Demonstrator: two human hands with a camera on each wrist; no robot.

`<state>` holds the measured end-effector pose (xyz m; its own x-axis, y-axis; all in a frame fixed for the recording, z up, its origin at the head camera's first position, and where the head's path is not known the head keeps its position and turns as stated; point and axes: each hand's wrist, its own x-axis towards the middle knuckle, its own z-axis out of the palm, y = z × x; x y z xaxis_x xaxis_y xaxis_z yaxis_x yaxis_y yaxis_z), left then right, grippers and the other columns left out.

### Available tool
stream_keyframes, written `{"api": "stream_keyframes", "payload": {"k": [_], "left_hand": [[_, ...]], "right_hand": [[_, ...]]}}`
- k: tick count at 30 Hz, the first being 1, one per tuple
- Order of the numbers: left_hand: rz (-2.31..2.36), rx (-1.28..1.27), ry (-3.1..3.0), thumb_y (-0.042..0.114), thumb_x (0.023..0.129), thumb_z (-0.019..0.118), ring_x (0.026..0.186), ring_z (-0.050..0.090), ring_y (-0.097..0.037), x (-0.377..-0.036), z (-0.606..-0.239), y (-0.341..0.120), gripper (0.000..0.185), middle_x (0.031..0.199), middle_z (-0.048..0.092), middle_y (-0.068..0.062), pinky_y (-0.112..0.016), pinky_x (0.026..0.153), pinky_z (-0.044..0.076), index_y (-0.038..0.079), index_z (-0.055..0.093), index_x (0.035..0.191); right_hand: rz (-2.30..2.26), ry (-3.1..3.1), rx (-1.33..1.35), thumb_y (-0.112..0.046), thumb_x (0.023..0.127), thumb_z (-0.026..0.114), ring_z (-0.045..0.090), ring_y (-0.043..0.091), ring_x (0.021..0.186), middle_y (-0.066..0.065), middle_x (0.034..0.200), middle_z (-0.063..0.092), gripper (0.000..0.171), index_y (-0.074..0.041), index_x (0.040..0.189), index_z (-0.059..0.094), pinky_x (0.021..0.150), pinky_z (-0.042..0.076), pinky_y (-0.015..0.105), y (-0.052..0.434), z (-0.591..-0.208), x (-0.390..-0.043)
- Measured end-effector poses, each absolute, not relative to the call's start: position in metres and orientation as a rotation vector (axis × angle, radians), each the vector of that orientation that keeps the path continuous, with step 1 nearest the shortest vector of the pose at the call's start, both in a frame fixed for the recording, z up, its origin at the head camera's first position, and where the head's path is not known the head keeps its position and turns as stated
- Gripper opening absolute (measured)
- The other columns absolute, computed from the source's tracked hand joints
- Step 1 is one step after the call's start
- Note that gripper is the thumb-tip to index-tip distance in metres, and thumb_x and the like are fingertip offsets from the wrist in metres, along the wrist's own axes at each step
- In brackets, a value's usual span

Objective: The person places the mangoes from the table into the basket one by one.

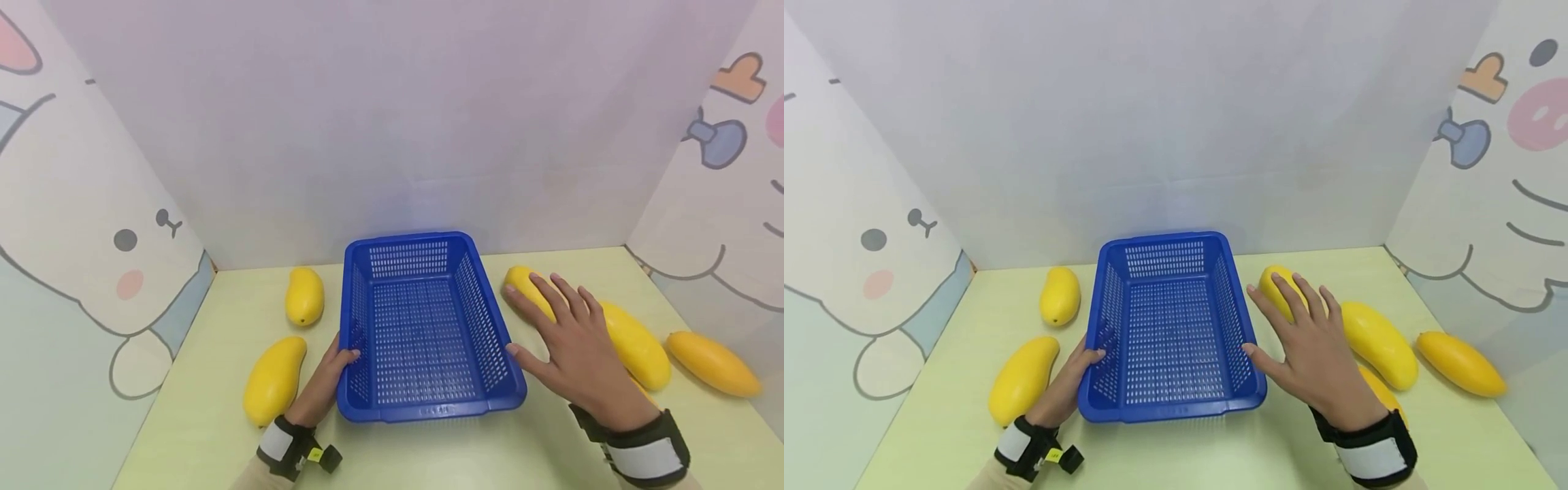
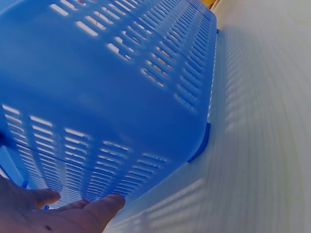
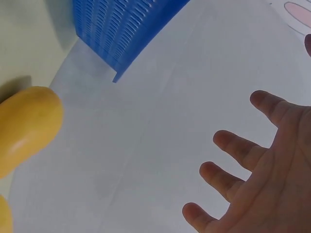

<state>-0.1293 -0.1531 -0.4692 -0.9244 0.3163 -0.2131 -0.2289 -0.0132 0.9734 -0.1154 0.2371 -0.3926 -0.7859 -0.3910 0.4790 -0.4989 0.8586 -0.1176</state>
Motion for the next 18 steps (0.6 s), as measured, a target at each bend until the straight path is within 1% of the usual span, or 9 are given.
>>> {"api": "stream_keyframes", "payload": {"k": [2,5,9,14,18], "left_hand": [[1.995,0.085,1.901,0.022,0.104,0.038,0.149,0.02,-0.04,-0.129,-0.47,-0.153,0.07,0.168,0.011,-0.016,-0.065,0.117,0.013,0.022,0.002,0.164],[2.0,0.079,1.894,0.022,0.105,0.037,0.149,0.021,-0.04,-0.128,-0.47,-0.153,0.069,0.167,0.012,-0.015,-0.065,0.117,0.014,0.023,0.003,0.164],[2.004,0.083,1.886,0.022,0.105,0.037,0.147,0.024,-0.041,-0.128,-0.47,-0.153,0.068,0.167,0.014,-0.016,-0.065,0.117,0.016,0.023,0.004,0.164],[2.001,0.091,1.894,0.024,0.104,0.039,0.147,0.023,-0.041,-0.128,-0.47,-0.153,0.07,0.167,0.013,-0.016,-0.066,0.116,0.016,0.023,0.004,0.164],[1.996,0.078,1.891,0.024,0.104,0.039,0.148,0.022,-0.041,-0.128,-0.469,-0.153,0.07,0.167,0.012,-0.015,-0.066,0.117,0.016,0.023,0.003,0.164]], "right_hand": [[0.328,-2.594,0.646,-0.055,0.093,0.056,0.021,0.045,0.146,0.018,0.16,0.031,0.073,-0.03,0.159,0.036,0.113,0.014,0.068,0.239,-0.392,-0.114],[0.317,-2.595,0.638,-0.053,0.094,0.053,0.023,0.045,0.145,0.018,0.159,0.032,0.07,-0.029,0.158,0.037,0.113,0.015,0.067,0.243,-0.392,-0.112],[0.29,-2.592,0.61,-0.054,0.094,0.053,0.026,0.046,0.143,0.02,0.157,0.035,0.071,-0.026,0.158,0.038,0.111,0.019,0.068,0.247,-0.394,-0.11],[0.252,-2.623,0.547,-0.051,0.088,0.064,0.029,0.046,0.141,0.021,0.155,0.037,0.08,-0.024,0.158,0.037,0.104,0.028,0.068,0.252,-0.395,-0.11],[0.23,-2.655,0.509,-0.049,0.082,0.072,0.031,0.046,0.14,0.021,0.152,0.039,0.086,-0.022,0.157,0.039,0.102,0.03,0.069,0.253,-0.395,-0.108]]}}
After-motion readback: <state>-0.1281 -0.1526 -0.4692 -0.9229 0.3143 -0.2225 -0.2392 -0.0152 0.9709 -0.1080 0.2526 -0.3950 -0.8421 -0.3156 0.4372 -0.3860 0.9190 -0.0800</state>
